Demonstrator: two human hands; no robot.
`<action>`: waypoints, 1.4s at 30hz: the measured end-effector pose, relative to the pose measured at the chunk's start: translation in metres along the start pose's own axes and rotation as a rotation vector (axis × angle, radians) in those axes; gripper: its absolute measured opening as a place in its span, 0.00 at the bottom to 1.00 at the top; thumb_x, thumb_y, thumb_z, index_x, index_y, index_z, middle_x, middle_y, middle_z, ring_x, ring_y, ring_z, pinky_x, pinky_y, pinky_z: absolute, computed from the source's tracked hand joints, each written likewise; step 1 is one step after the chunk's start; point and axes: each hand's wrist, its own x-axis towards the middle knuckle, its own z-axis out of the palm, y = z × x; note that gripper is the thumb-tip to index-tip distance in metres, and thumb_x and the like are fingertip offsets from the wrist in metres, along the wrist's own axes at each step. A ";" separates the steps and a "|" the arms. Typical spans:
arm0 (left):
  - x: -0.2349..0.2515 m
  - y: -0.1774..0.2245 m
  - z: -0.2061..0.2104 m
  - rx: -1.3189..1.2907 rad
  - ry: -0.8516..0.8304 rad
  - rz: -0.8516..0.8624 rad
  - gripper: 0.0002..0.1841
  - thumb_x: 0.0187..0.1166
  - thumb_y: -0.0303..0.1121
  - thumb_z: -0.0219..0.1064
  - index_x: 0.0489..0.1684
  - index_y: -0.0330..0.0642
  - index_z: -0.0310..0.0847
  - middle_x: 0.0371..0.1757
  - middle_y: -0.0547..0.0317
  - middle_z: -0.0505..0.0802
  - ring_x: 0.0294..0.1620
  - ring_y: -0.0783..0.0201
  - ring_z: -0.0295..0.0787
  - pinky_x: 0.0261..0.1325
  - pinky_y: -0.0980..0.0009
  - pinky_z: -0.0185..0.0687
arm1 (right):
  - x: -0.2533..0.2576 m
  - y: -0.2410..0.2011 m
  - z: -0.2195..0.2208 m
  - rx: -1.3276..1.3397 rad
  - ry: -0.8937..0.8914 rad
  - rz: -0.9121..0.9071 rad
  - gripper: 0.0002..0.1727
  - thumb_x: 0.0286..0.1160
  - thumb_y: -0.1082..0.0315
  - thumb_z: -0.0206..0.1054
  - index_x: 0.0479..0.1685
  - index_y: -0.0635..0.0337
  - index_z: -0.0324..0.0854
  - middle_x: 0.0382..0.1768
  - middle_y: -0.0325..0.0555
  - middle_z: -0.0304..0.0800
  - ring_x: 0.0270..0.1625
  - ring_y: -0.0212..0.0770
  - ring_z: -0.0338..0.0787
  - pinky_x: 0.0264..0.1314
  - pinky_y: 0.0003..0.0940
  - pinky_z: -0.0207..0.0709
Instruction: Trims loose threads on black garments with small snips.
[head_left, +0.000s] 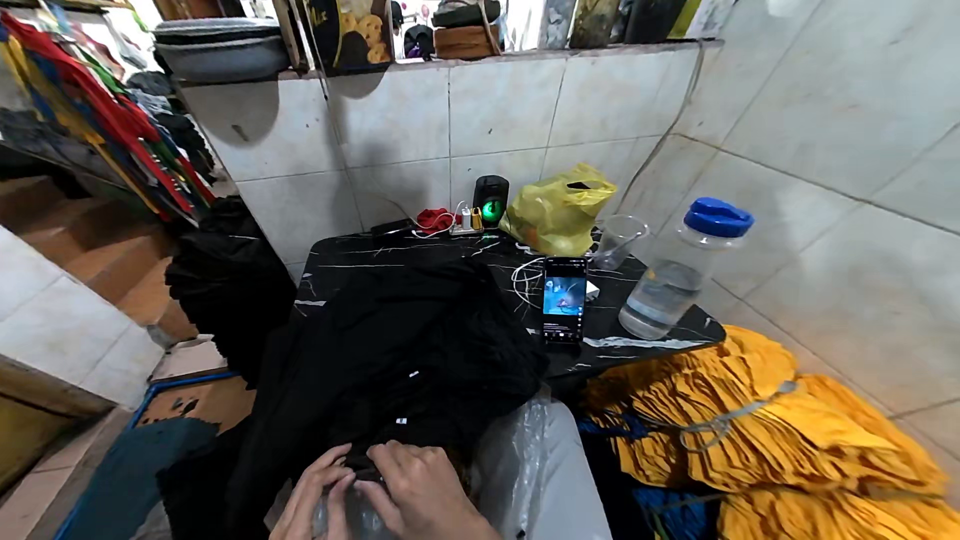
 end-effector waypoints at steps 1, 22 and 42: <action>0.000 0.001 0.001 0.001 -0.001 0.000 0.07 0.84 0.26 0.62 0.39 0.33 0.84 0.58 0.45 0.93 0.63 0.63 0.91 0.66 0.69 0.88 | 0.000 0.001 0.002 -0.003 -0.002 -0.011 0.18 0.85 0.50 0.63 0.51 0.55 0.87 0.34 0.44 0.90 0.31 0.43 0.92 0.29 0.39 0.85; -0.020 0.013 0.013 0.077 -0.557 -0.137 0.09 0.81 0.32 0.70 0.47 0.40 0.95 0.49 0.53 0.97 0.52 0.60 0.95 0.63 0.60 0.88 | 0.006 0.037 0.009 0.701 -0.037 0.251 0.09 0.77 0.67 0.71 0.50 0.60 0.90 0.52 0.45 0.90 0.55 0.37 0.89 0.62 0.37 0.84; -0.002 -0.010 0.006 0.052 -0.006 0.017 0.06 0.74 0.28 0.75 0.42 0.38 0.95 0.51 0.52 0.96 0.59 0.66 0.92 0.67 0.72 0.87 | 0.005 0.029 0.002 0.525 -0.127 0.111 0.18 0.68 0.80 0.64 0.56 0.58 0.89 0.62 0.44 0.92 0.63 0.41 0.91 0.64 0.45 0.85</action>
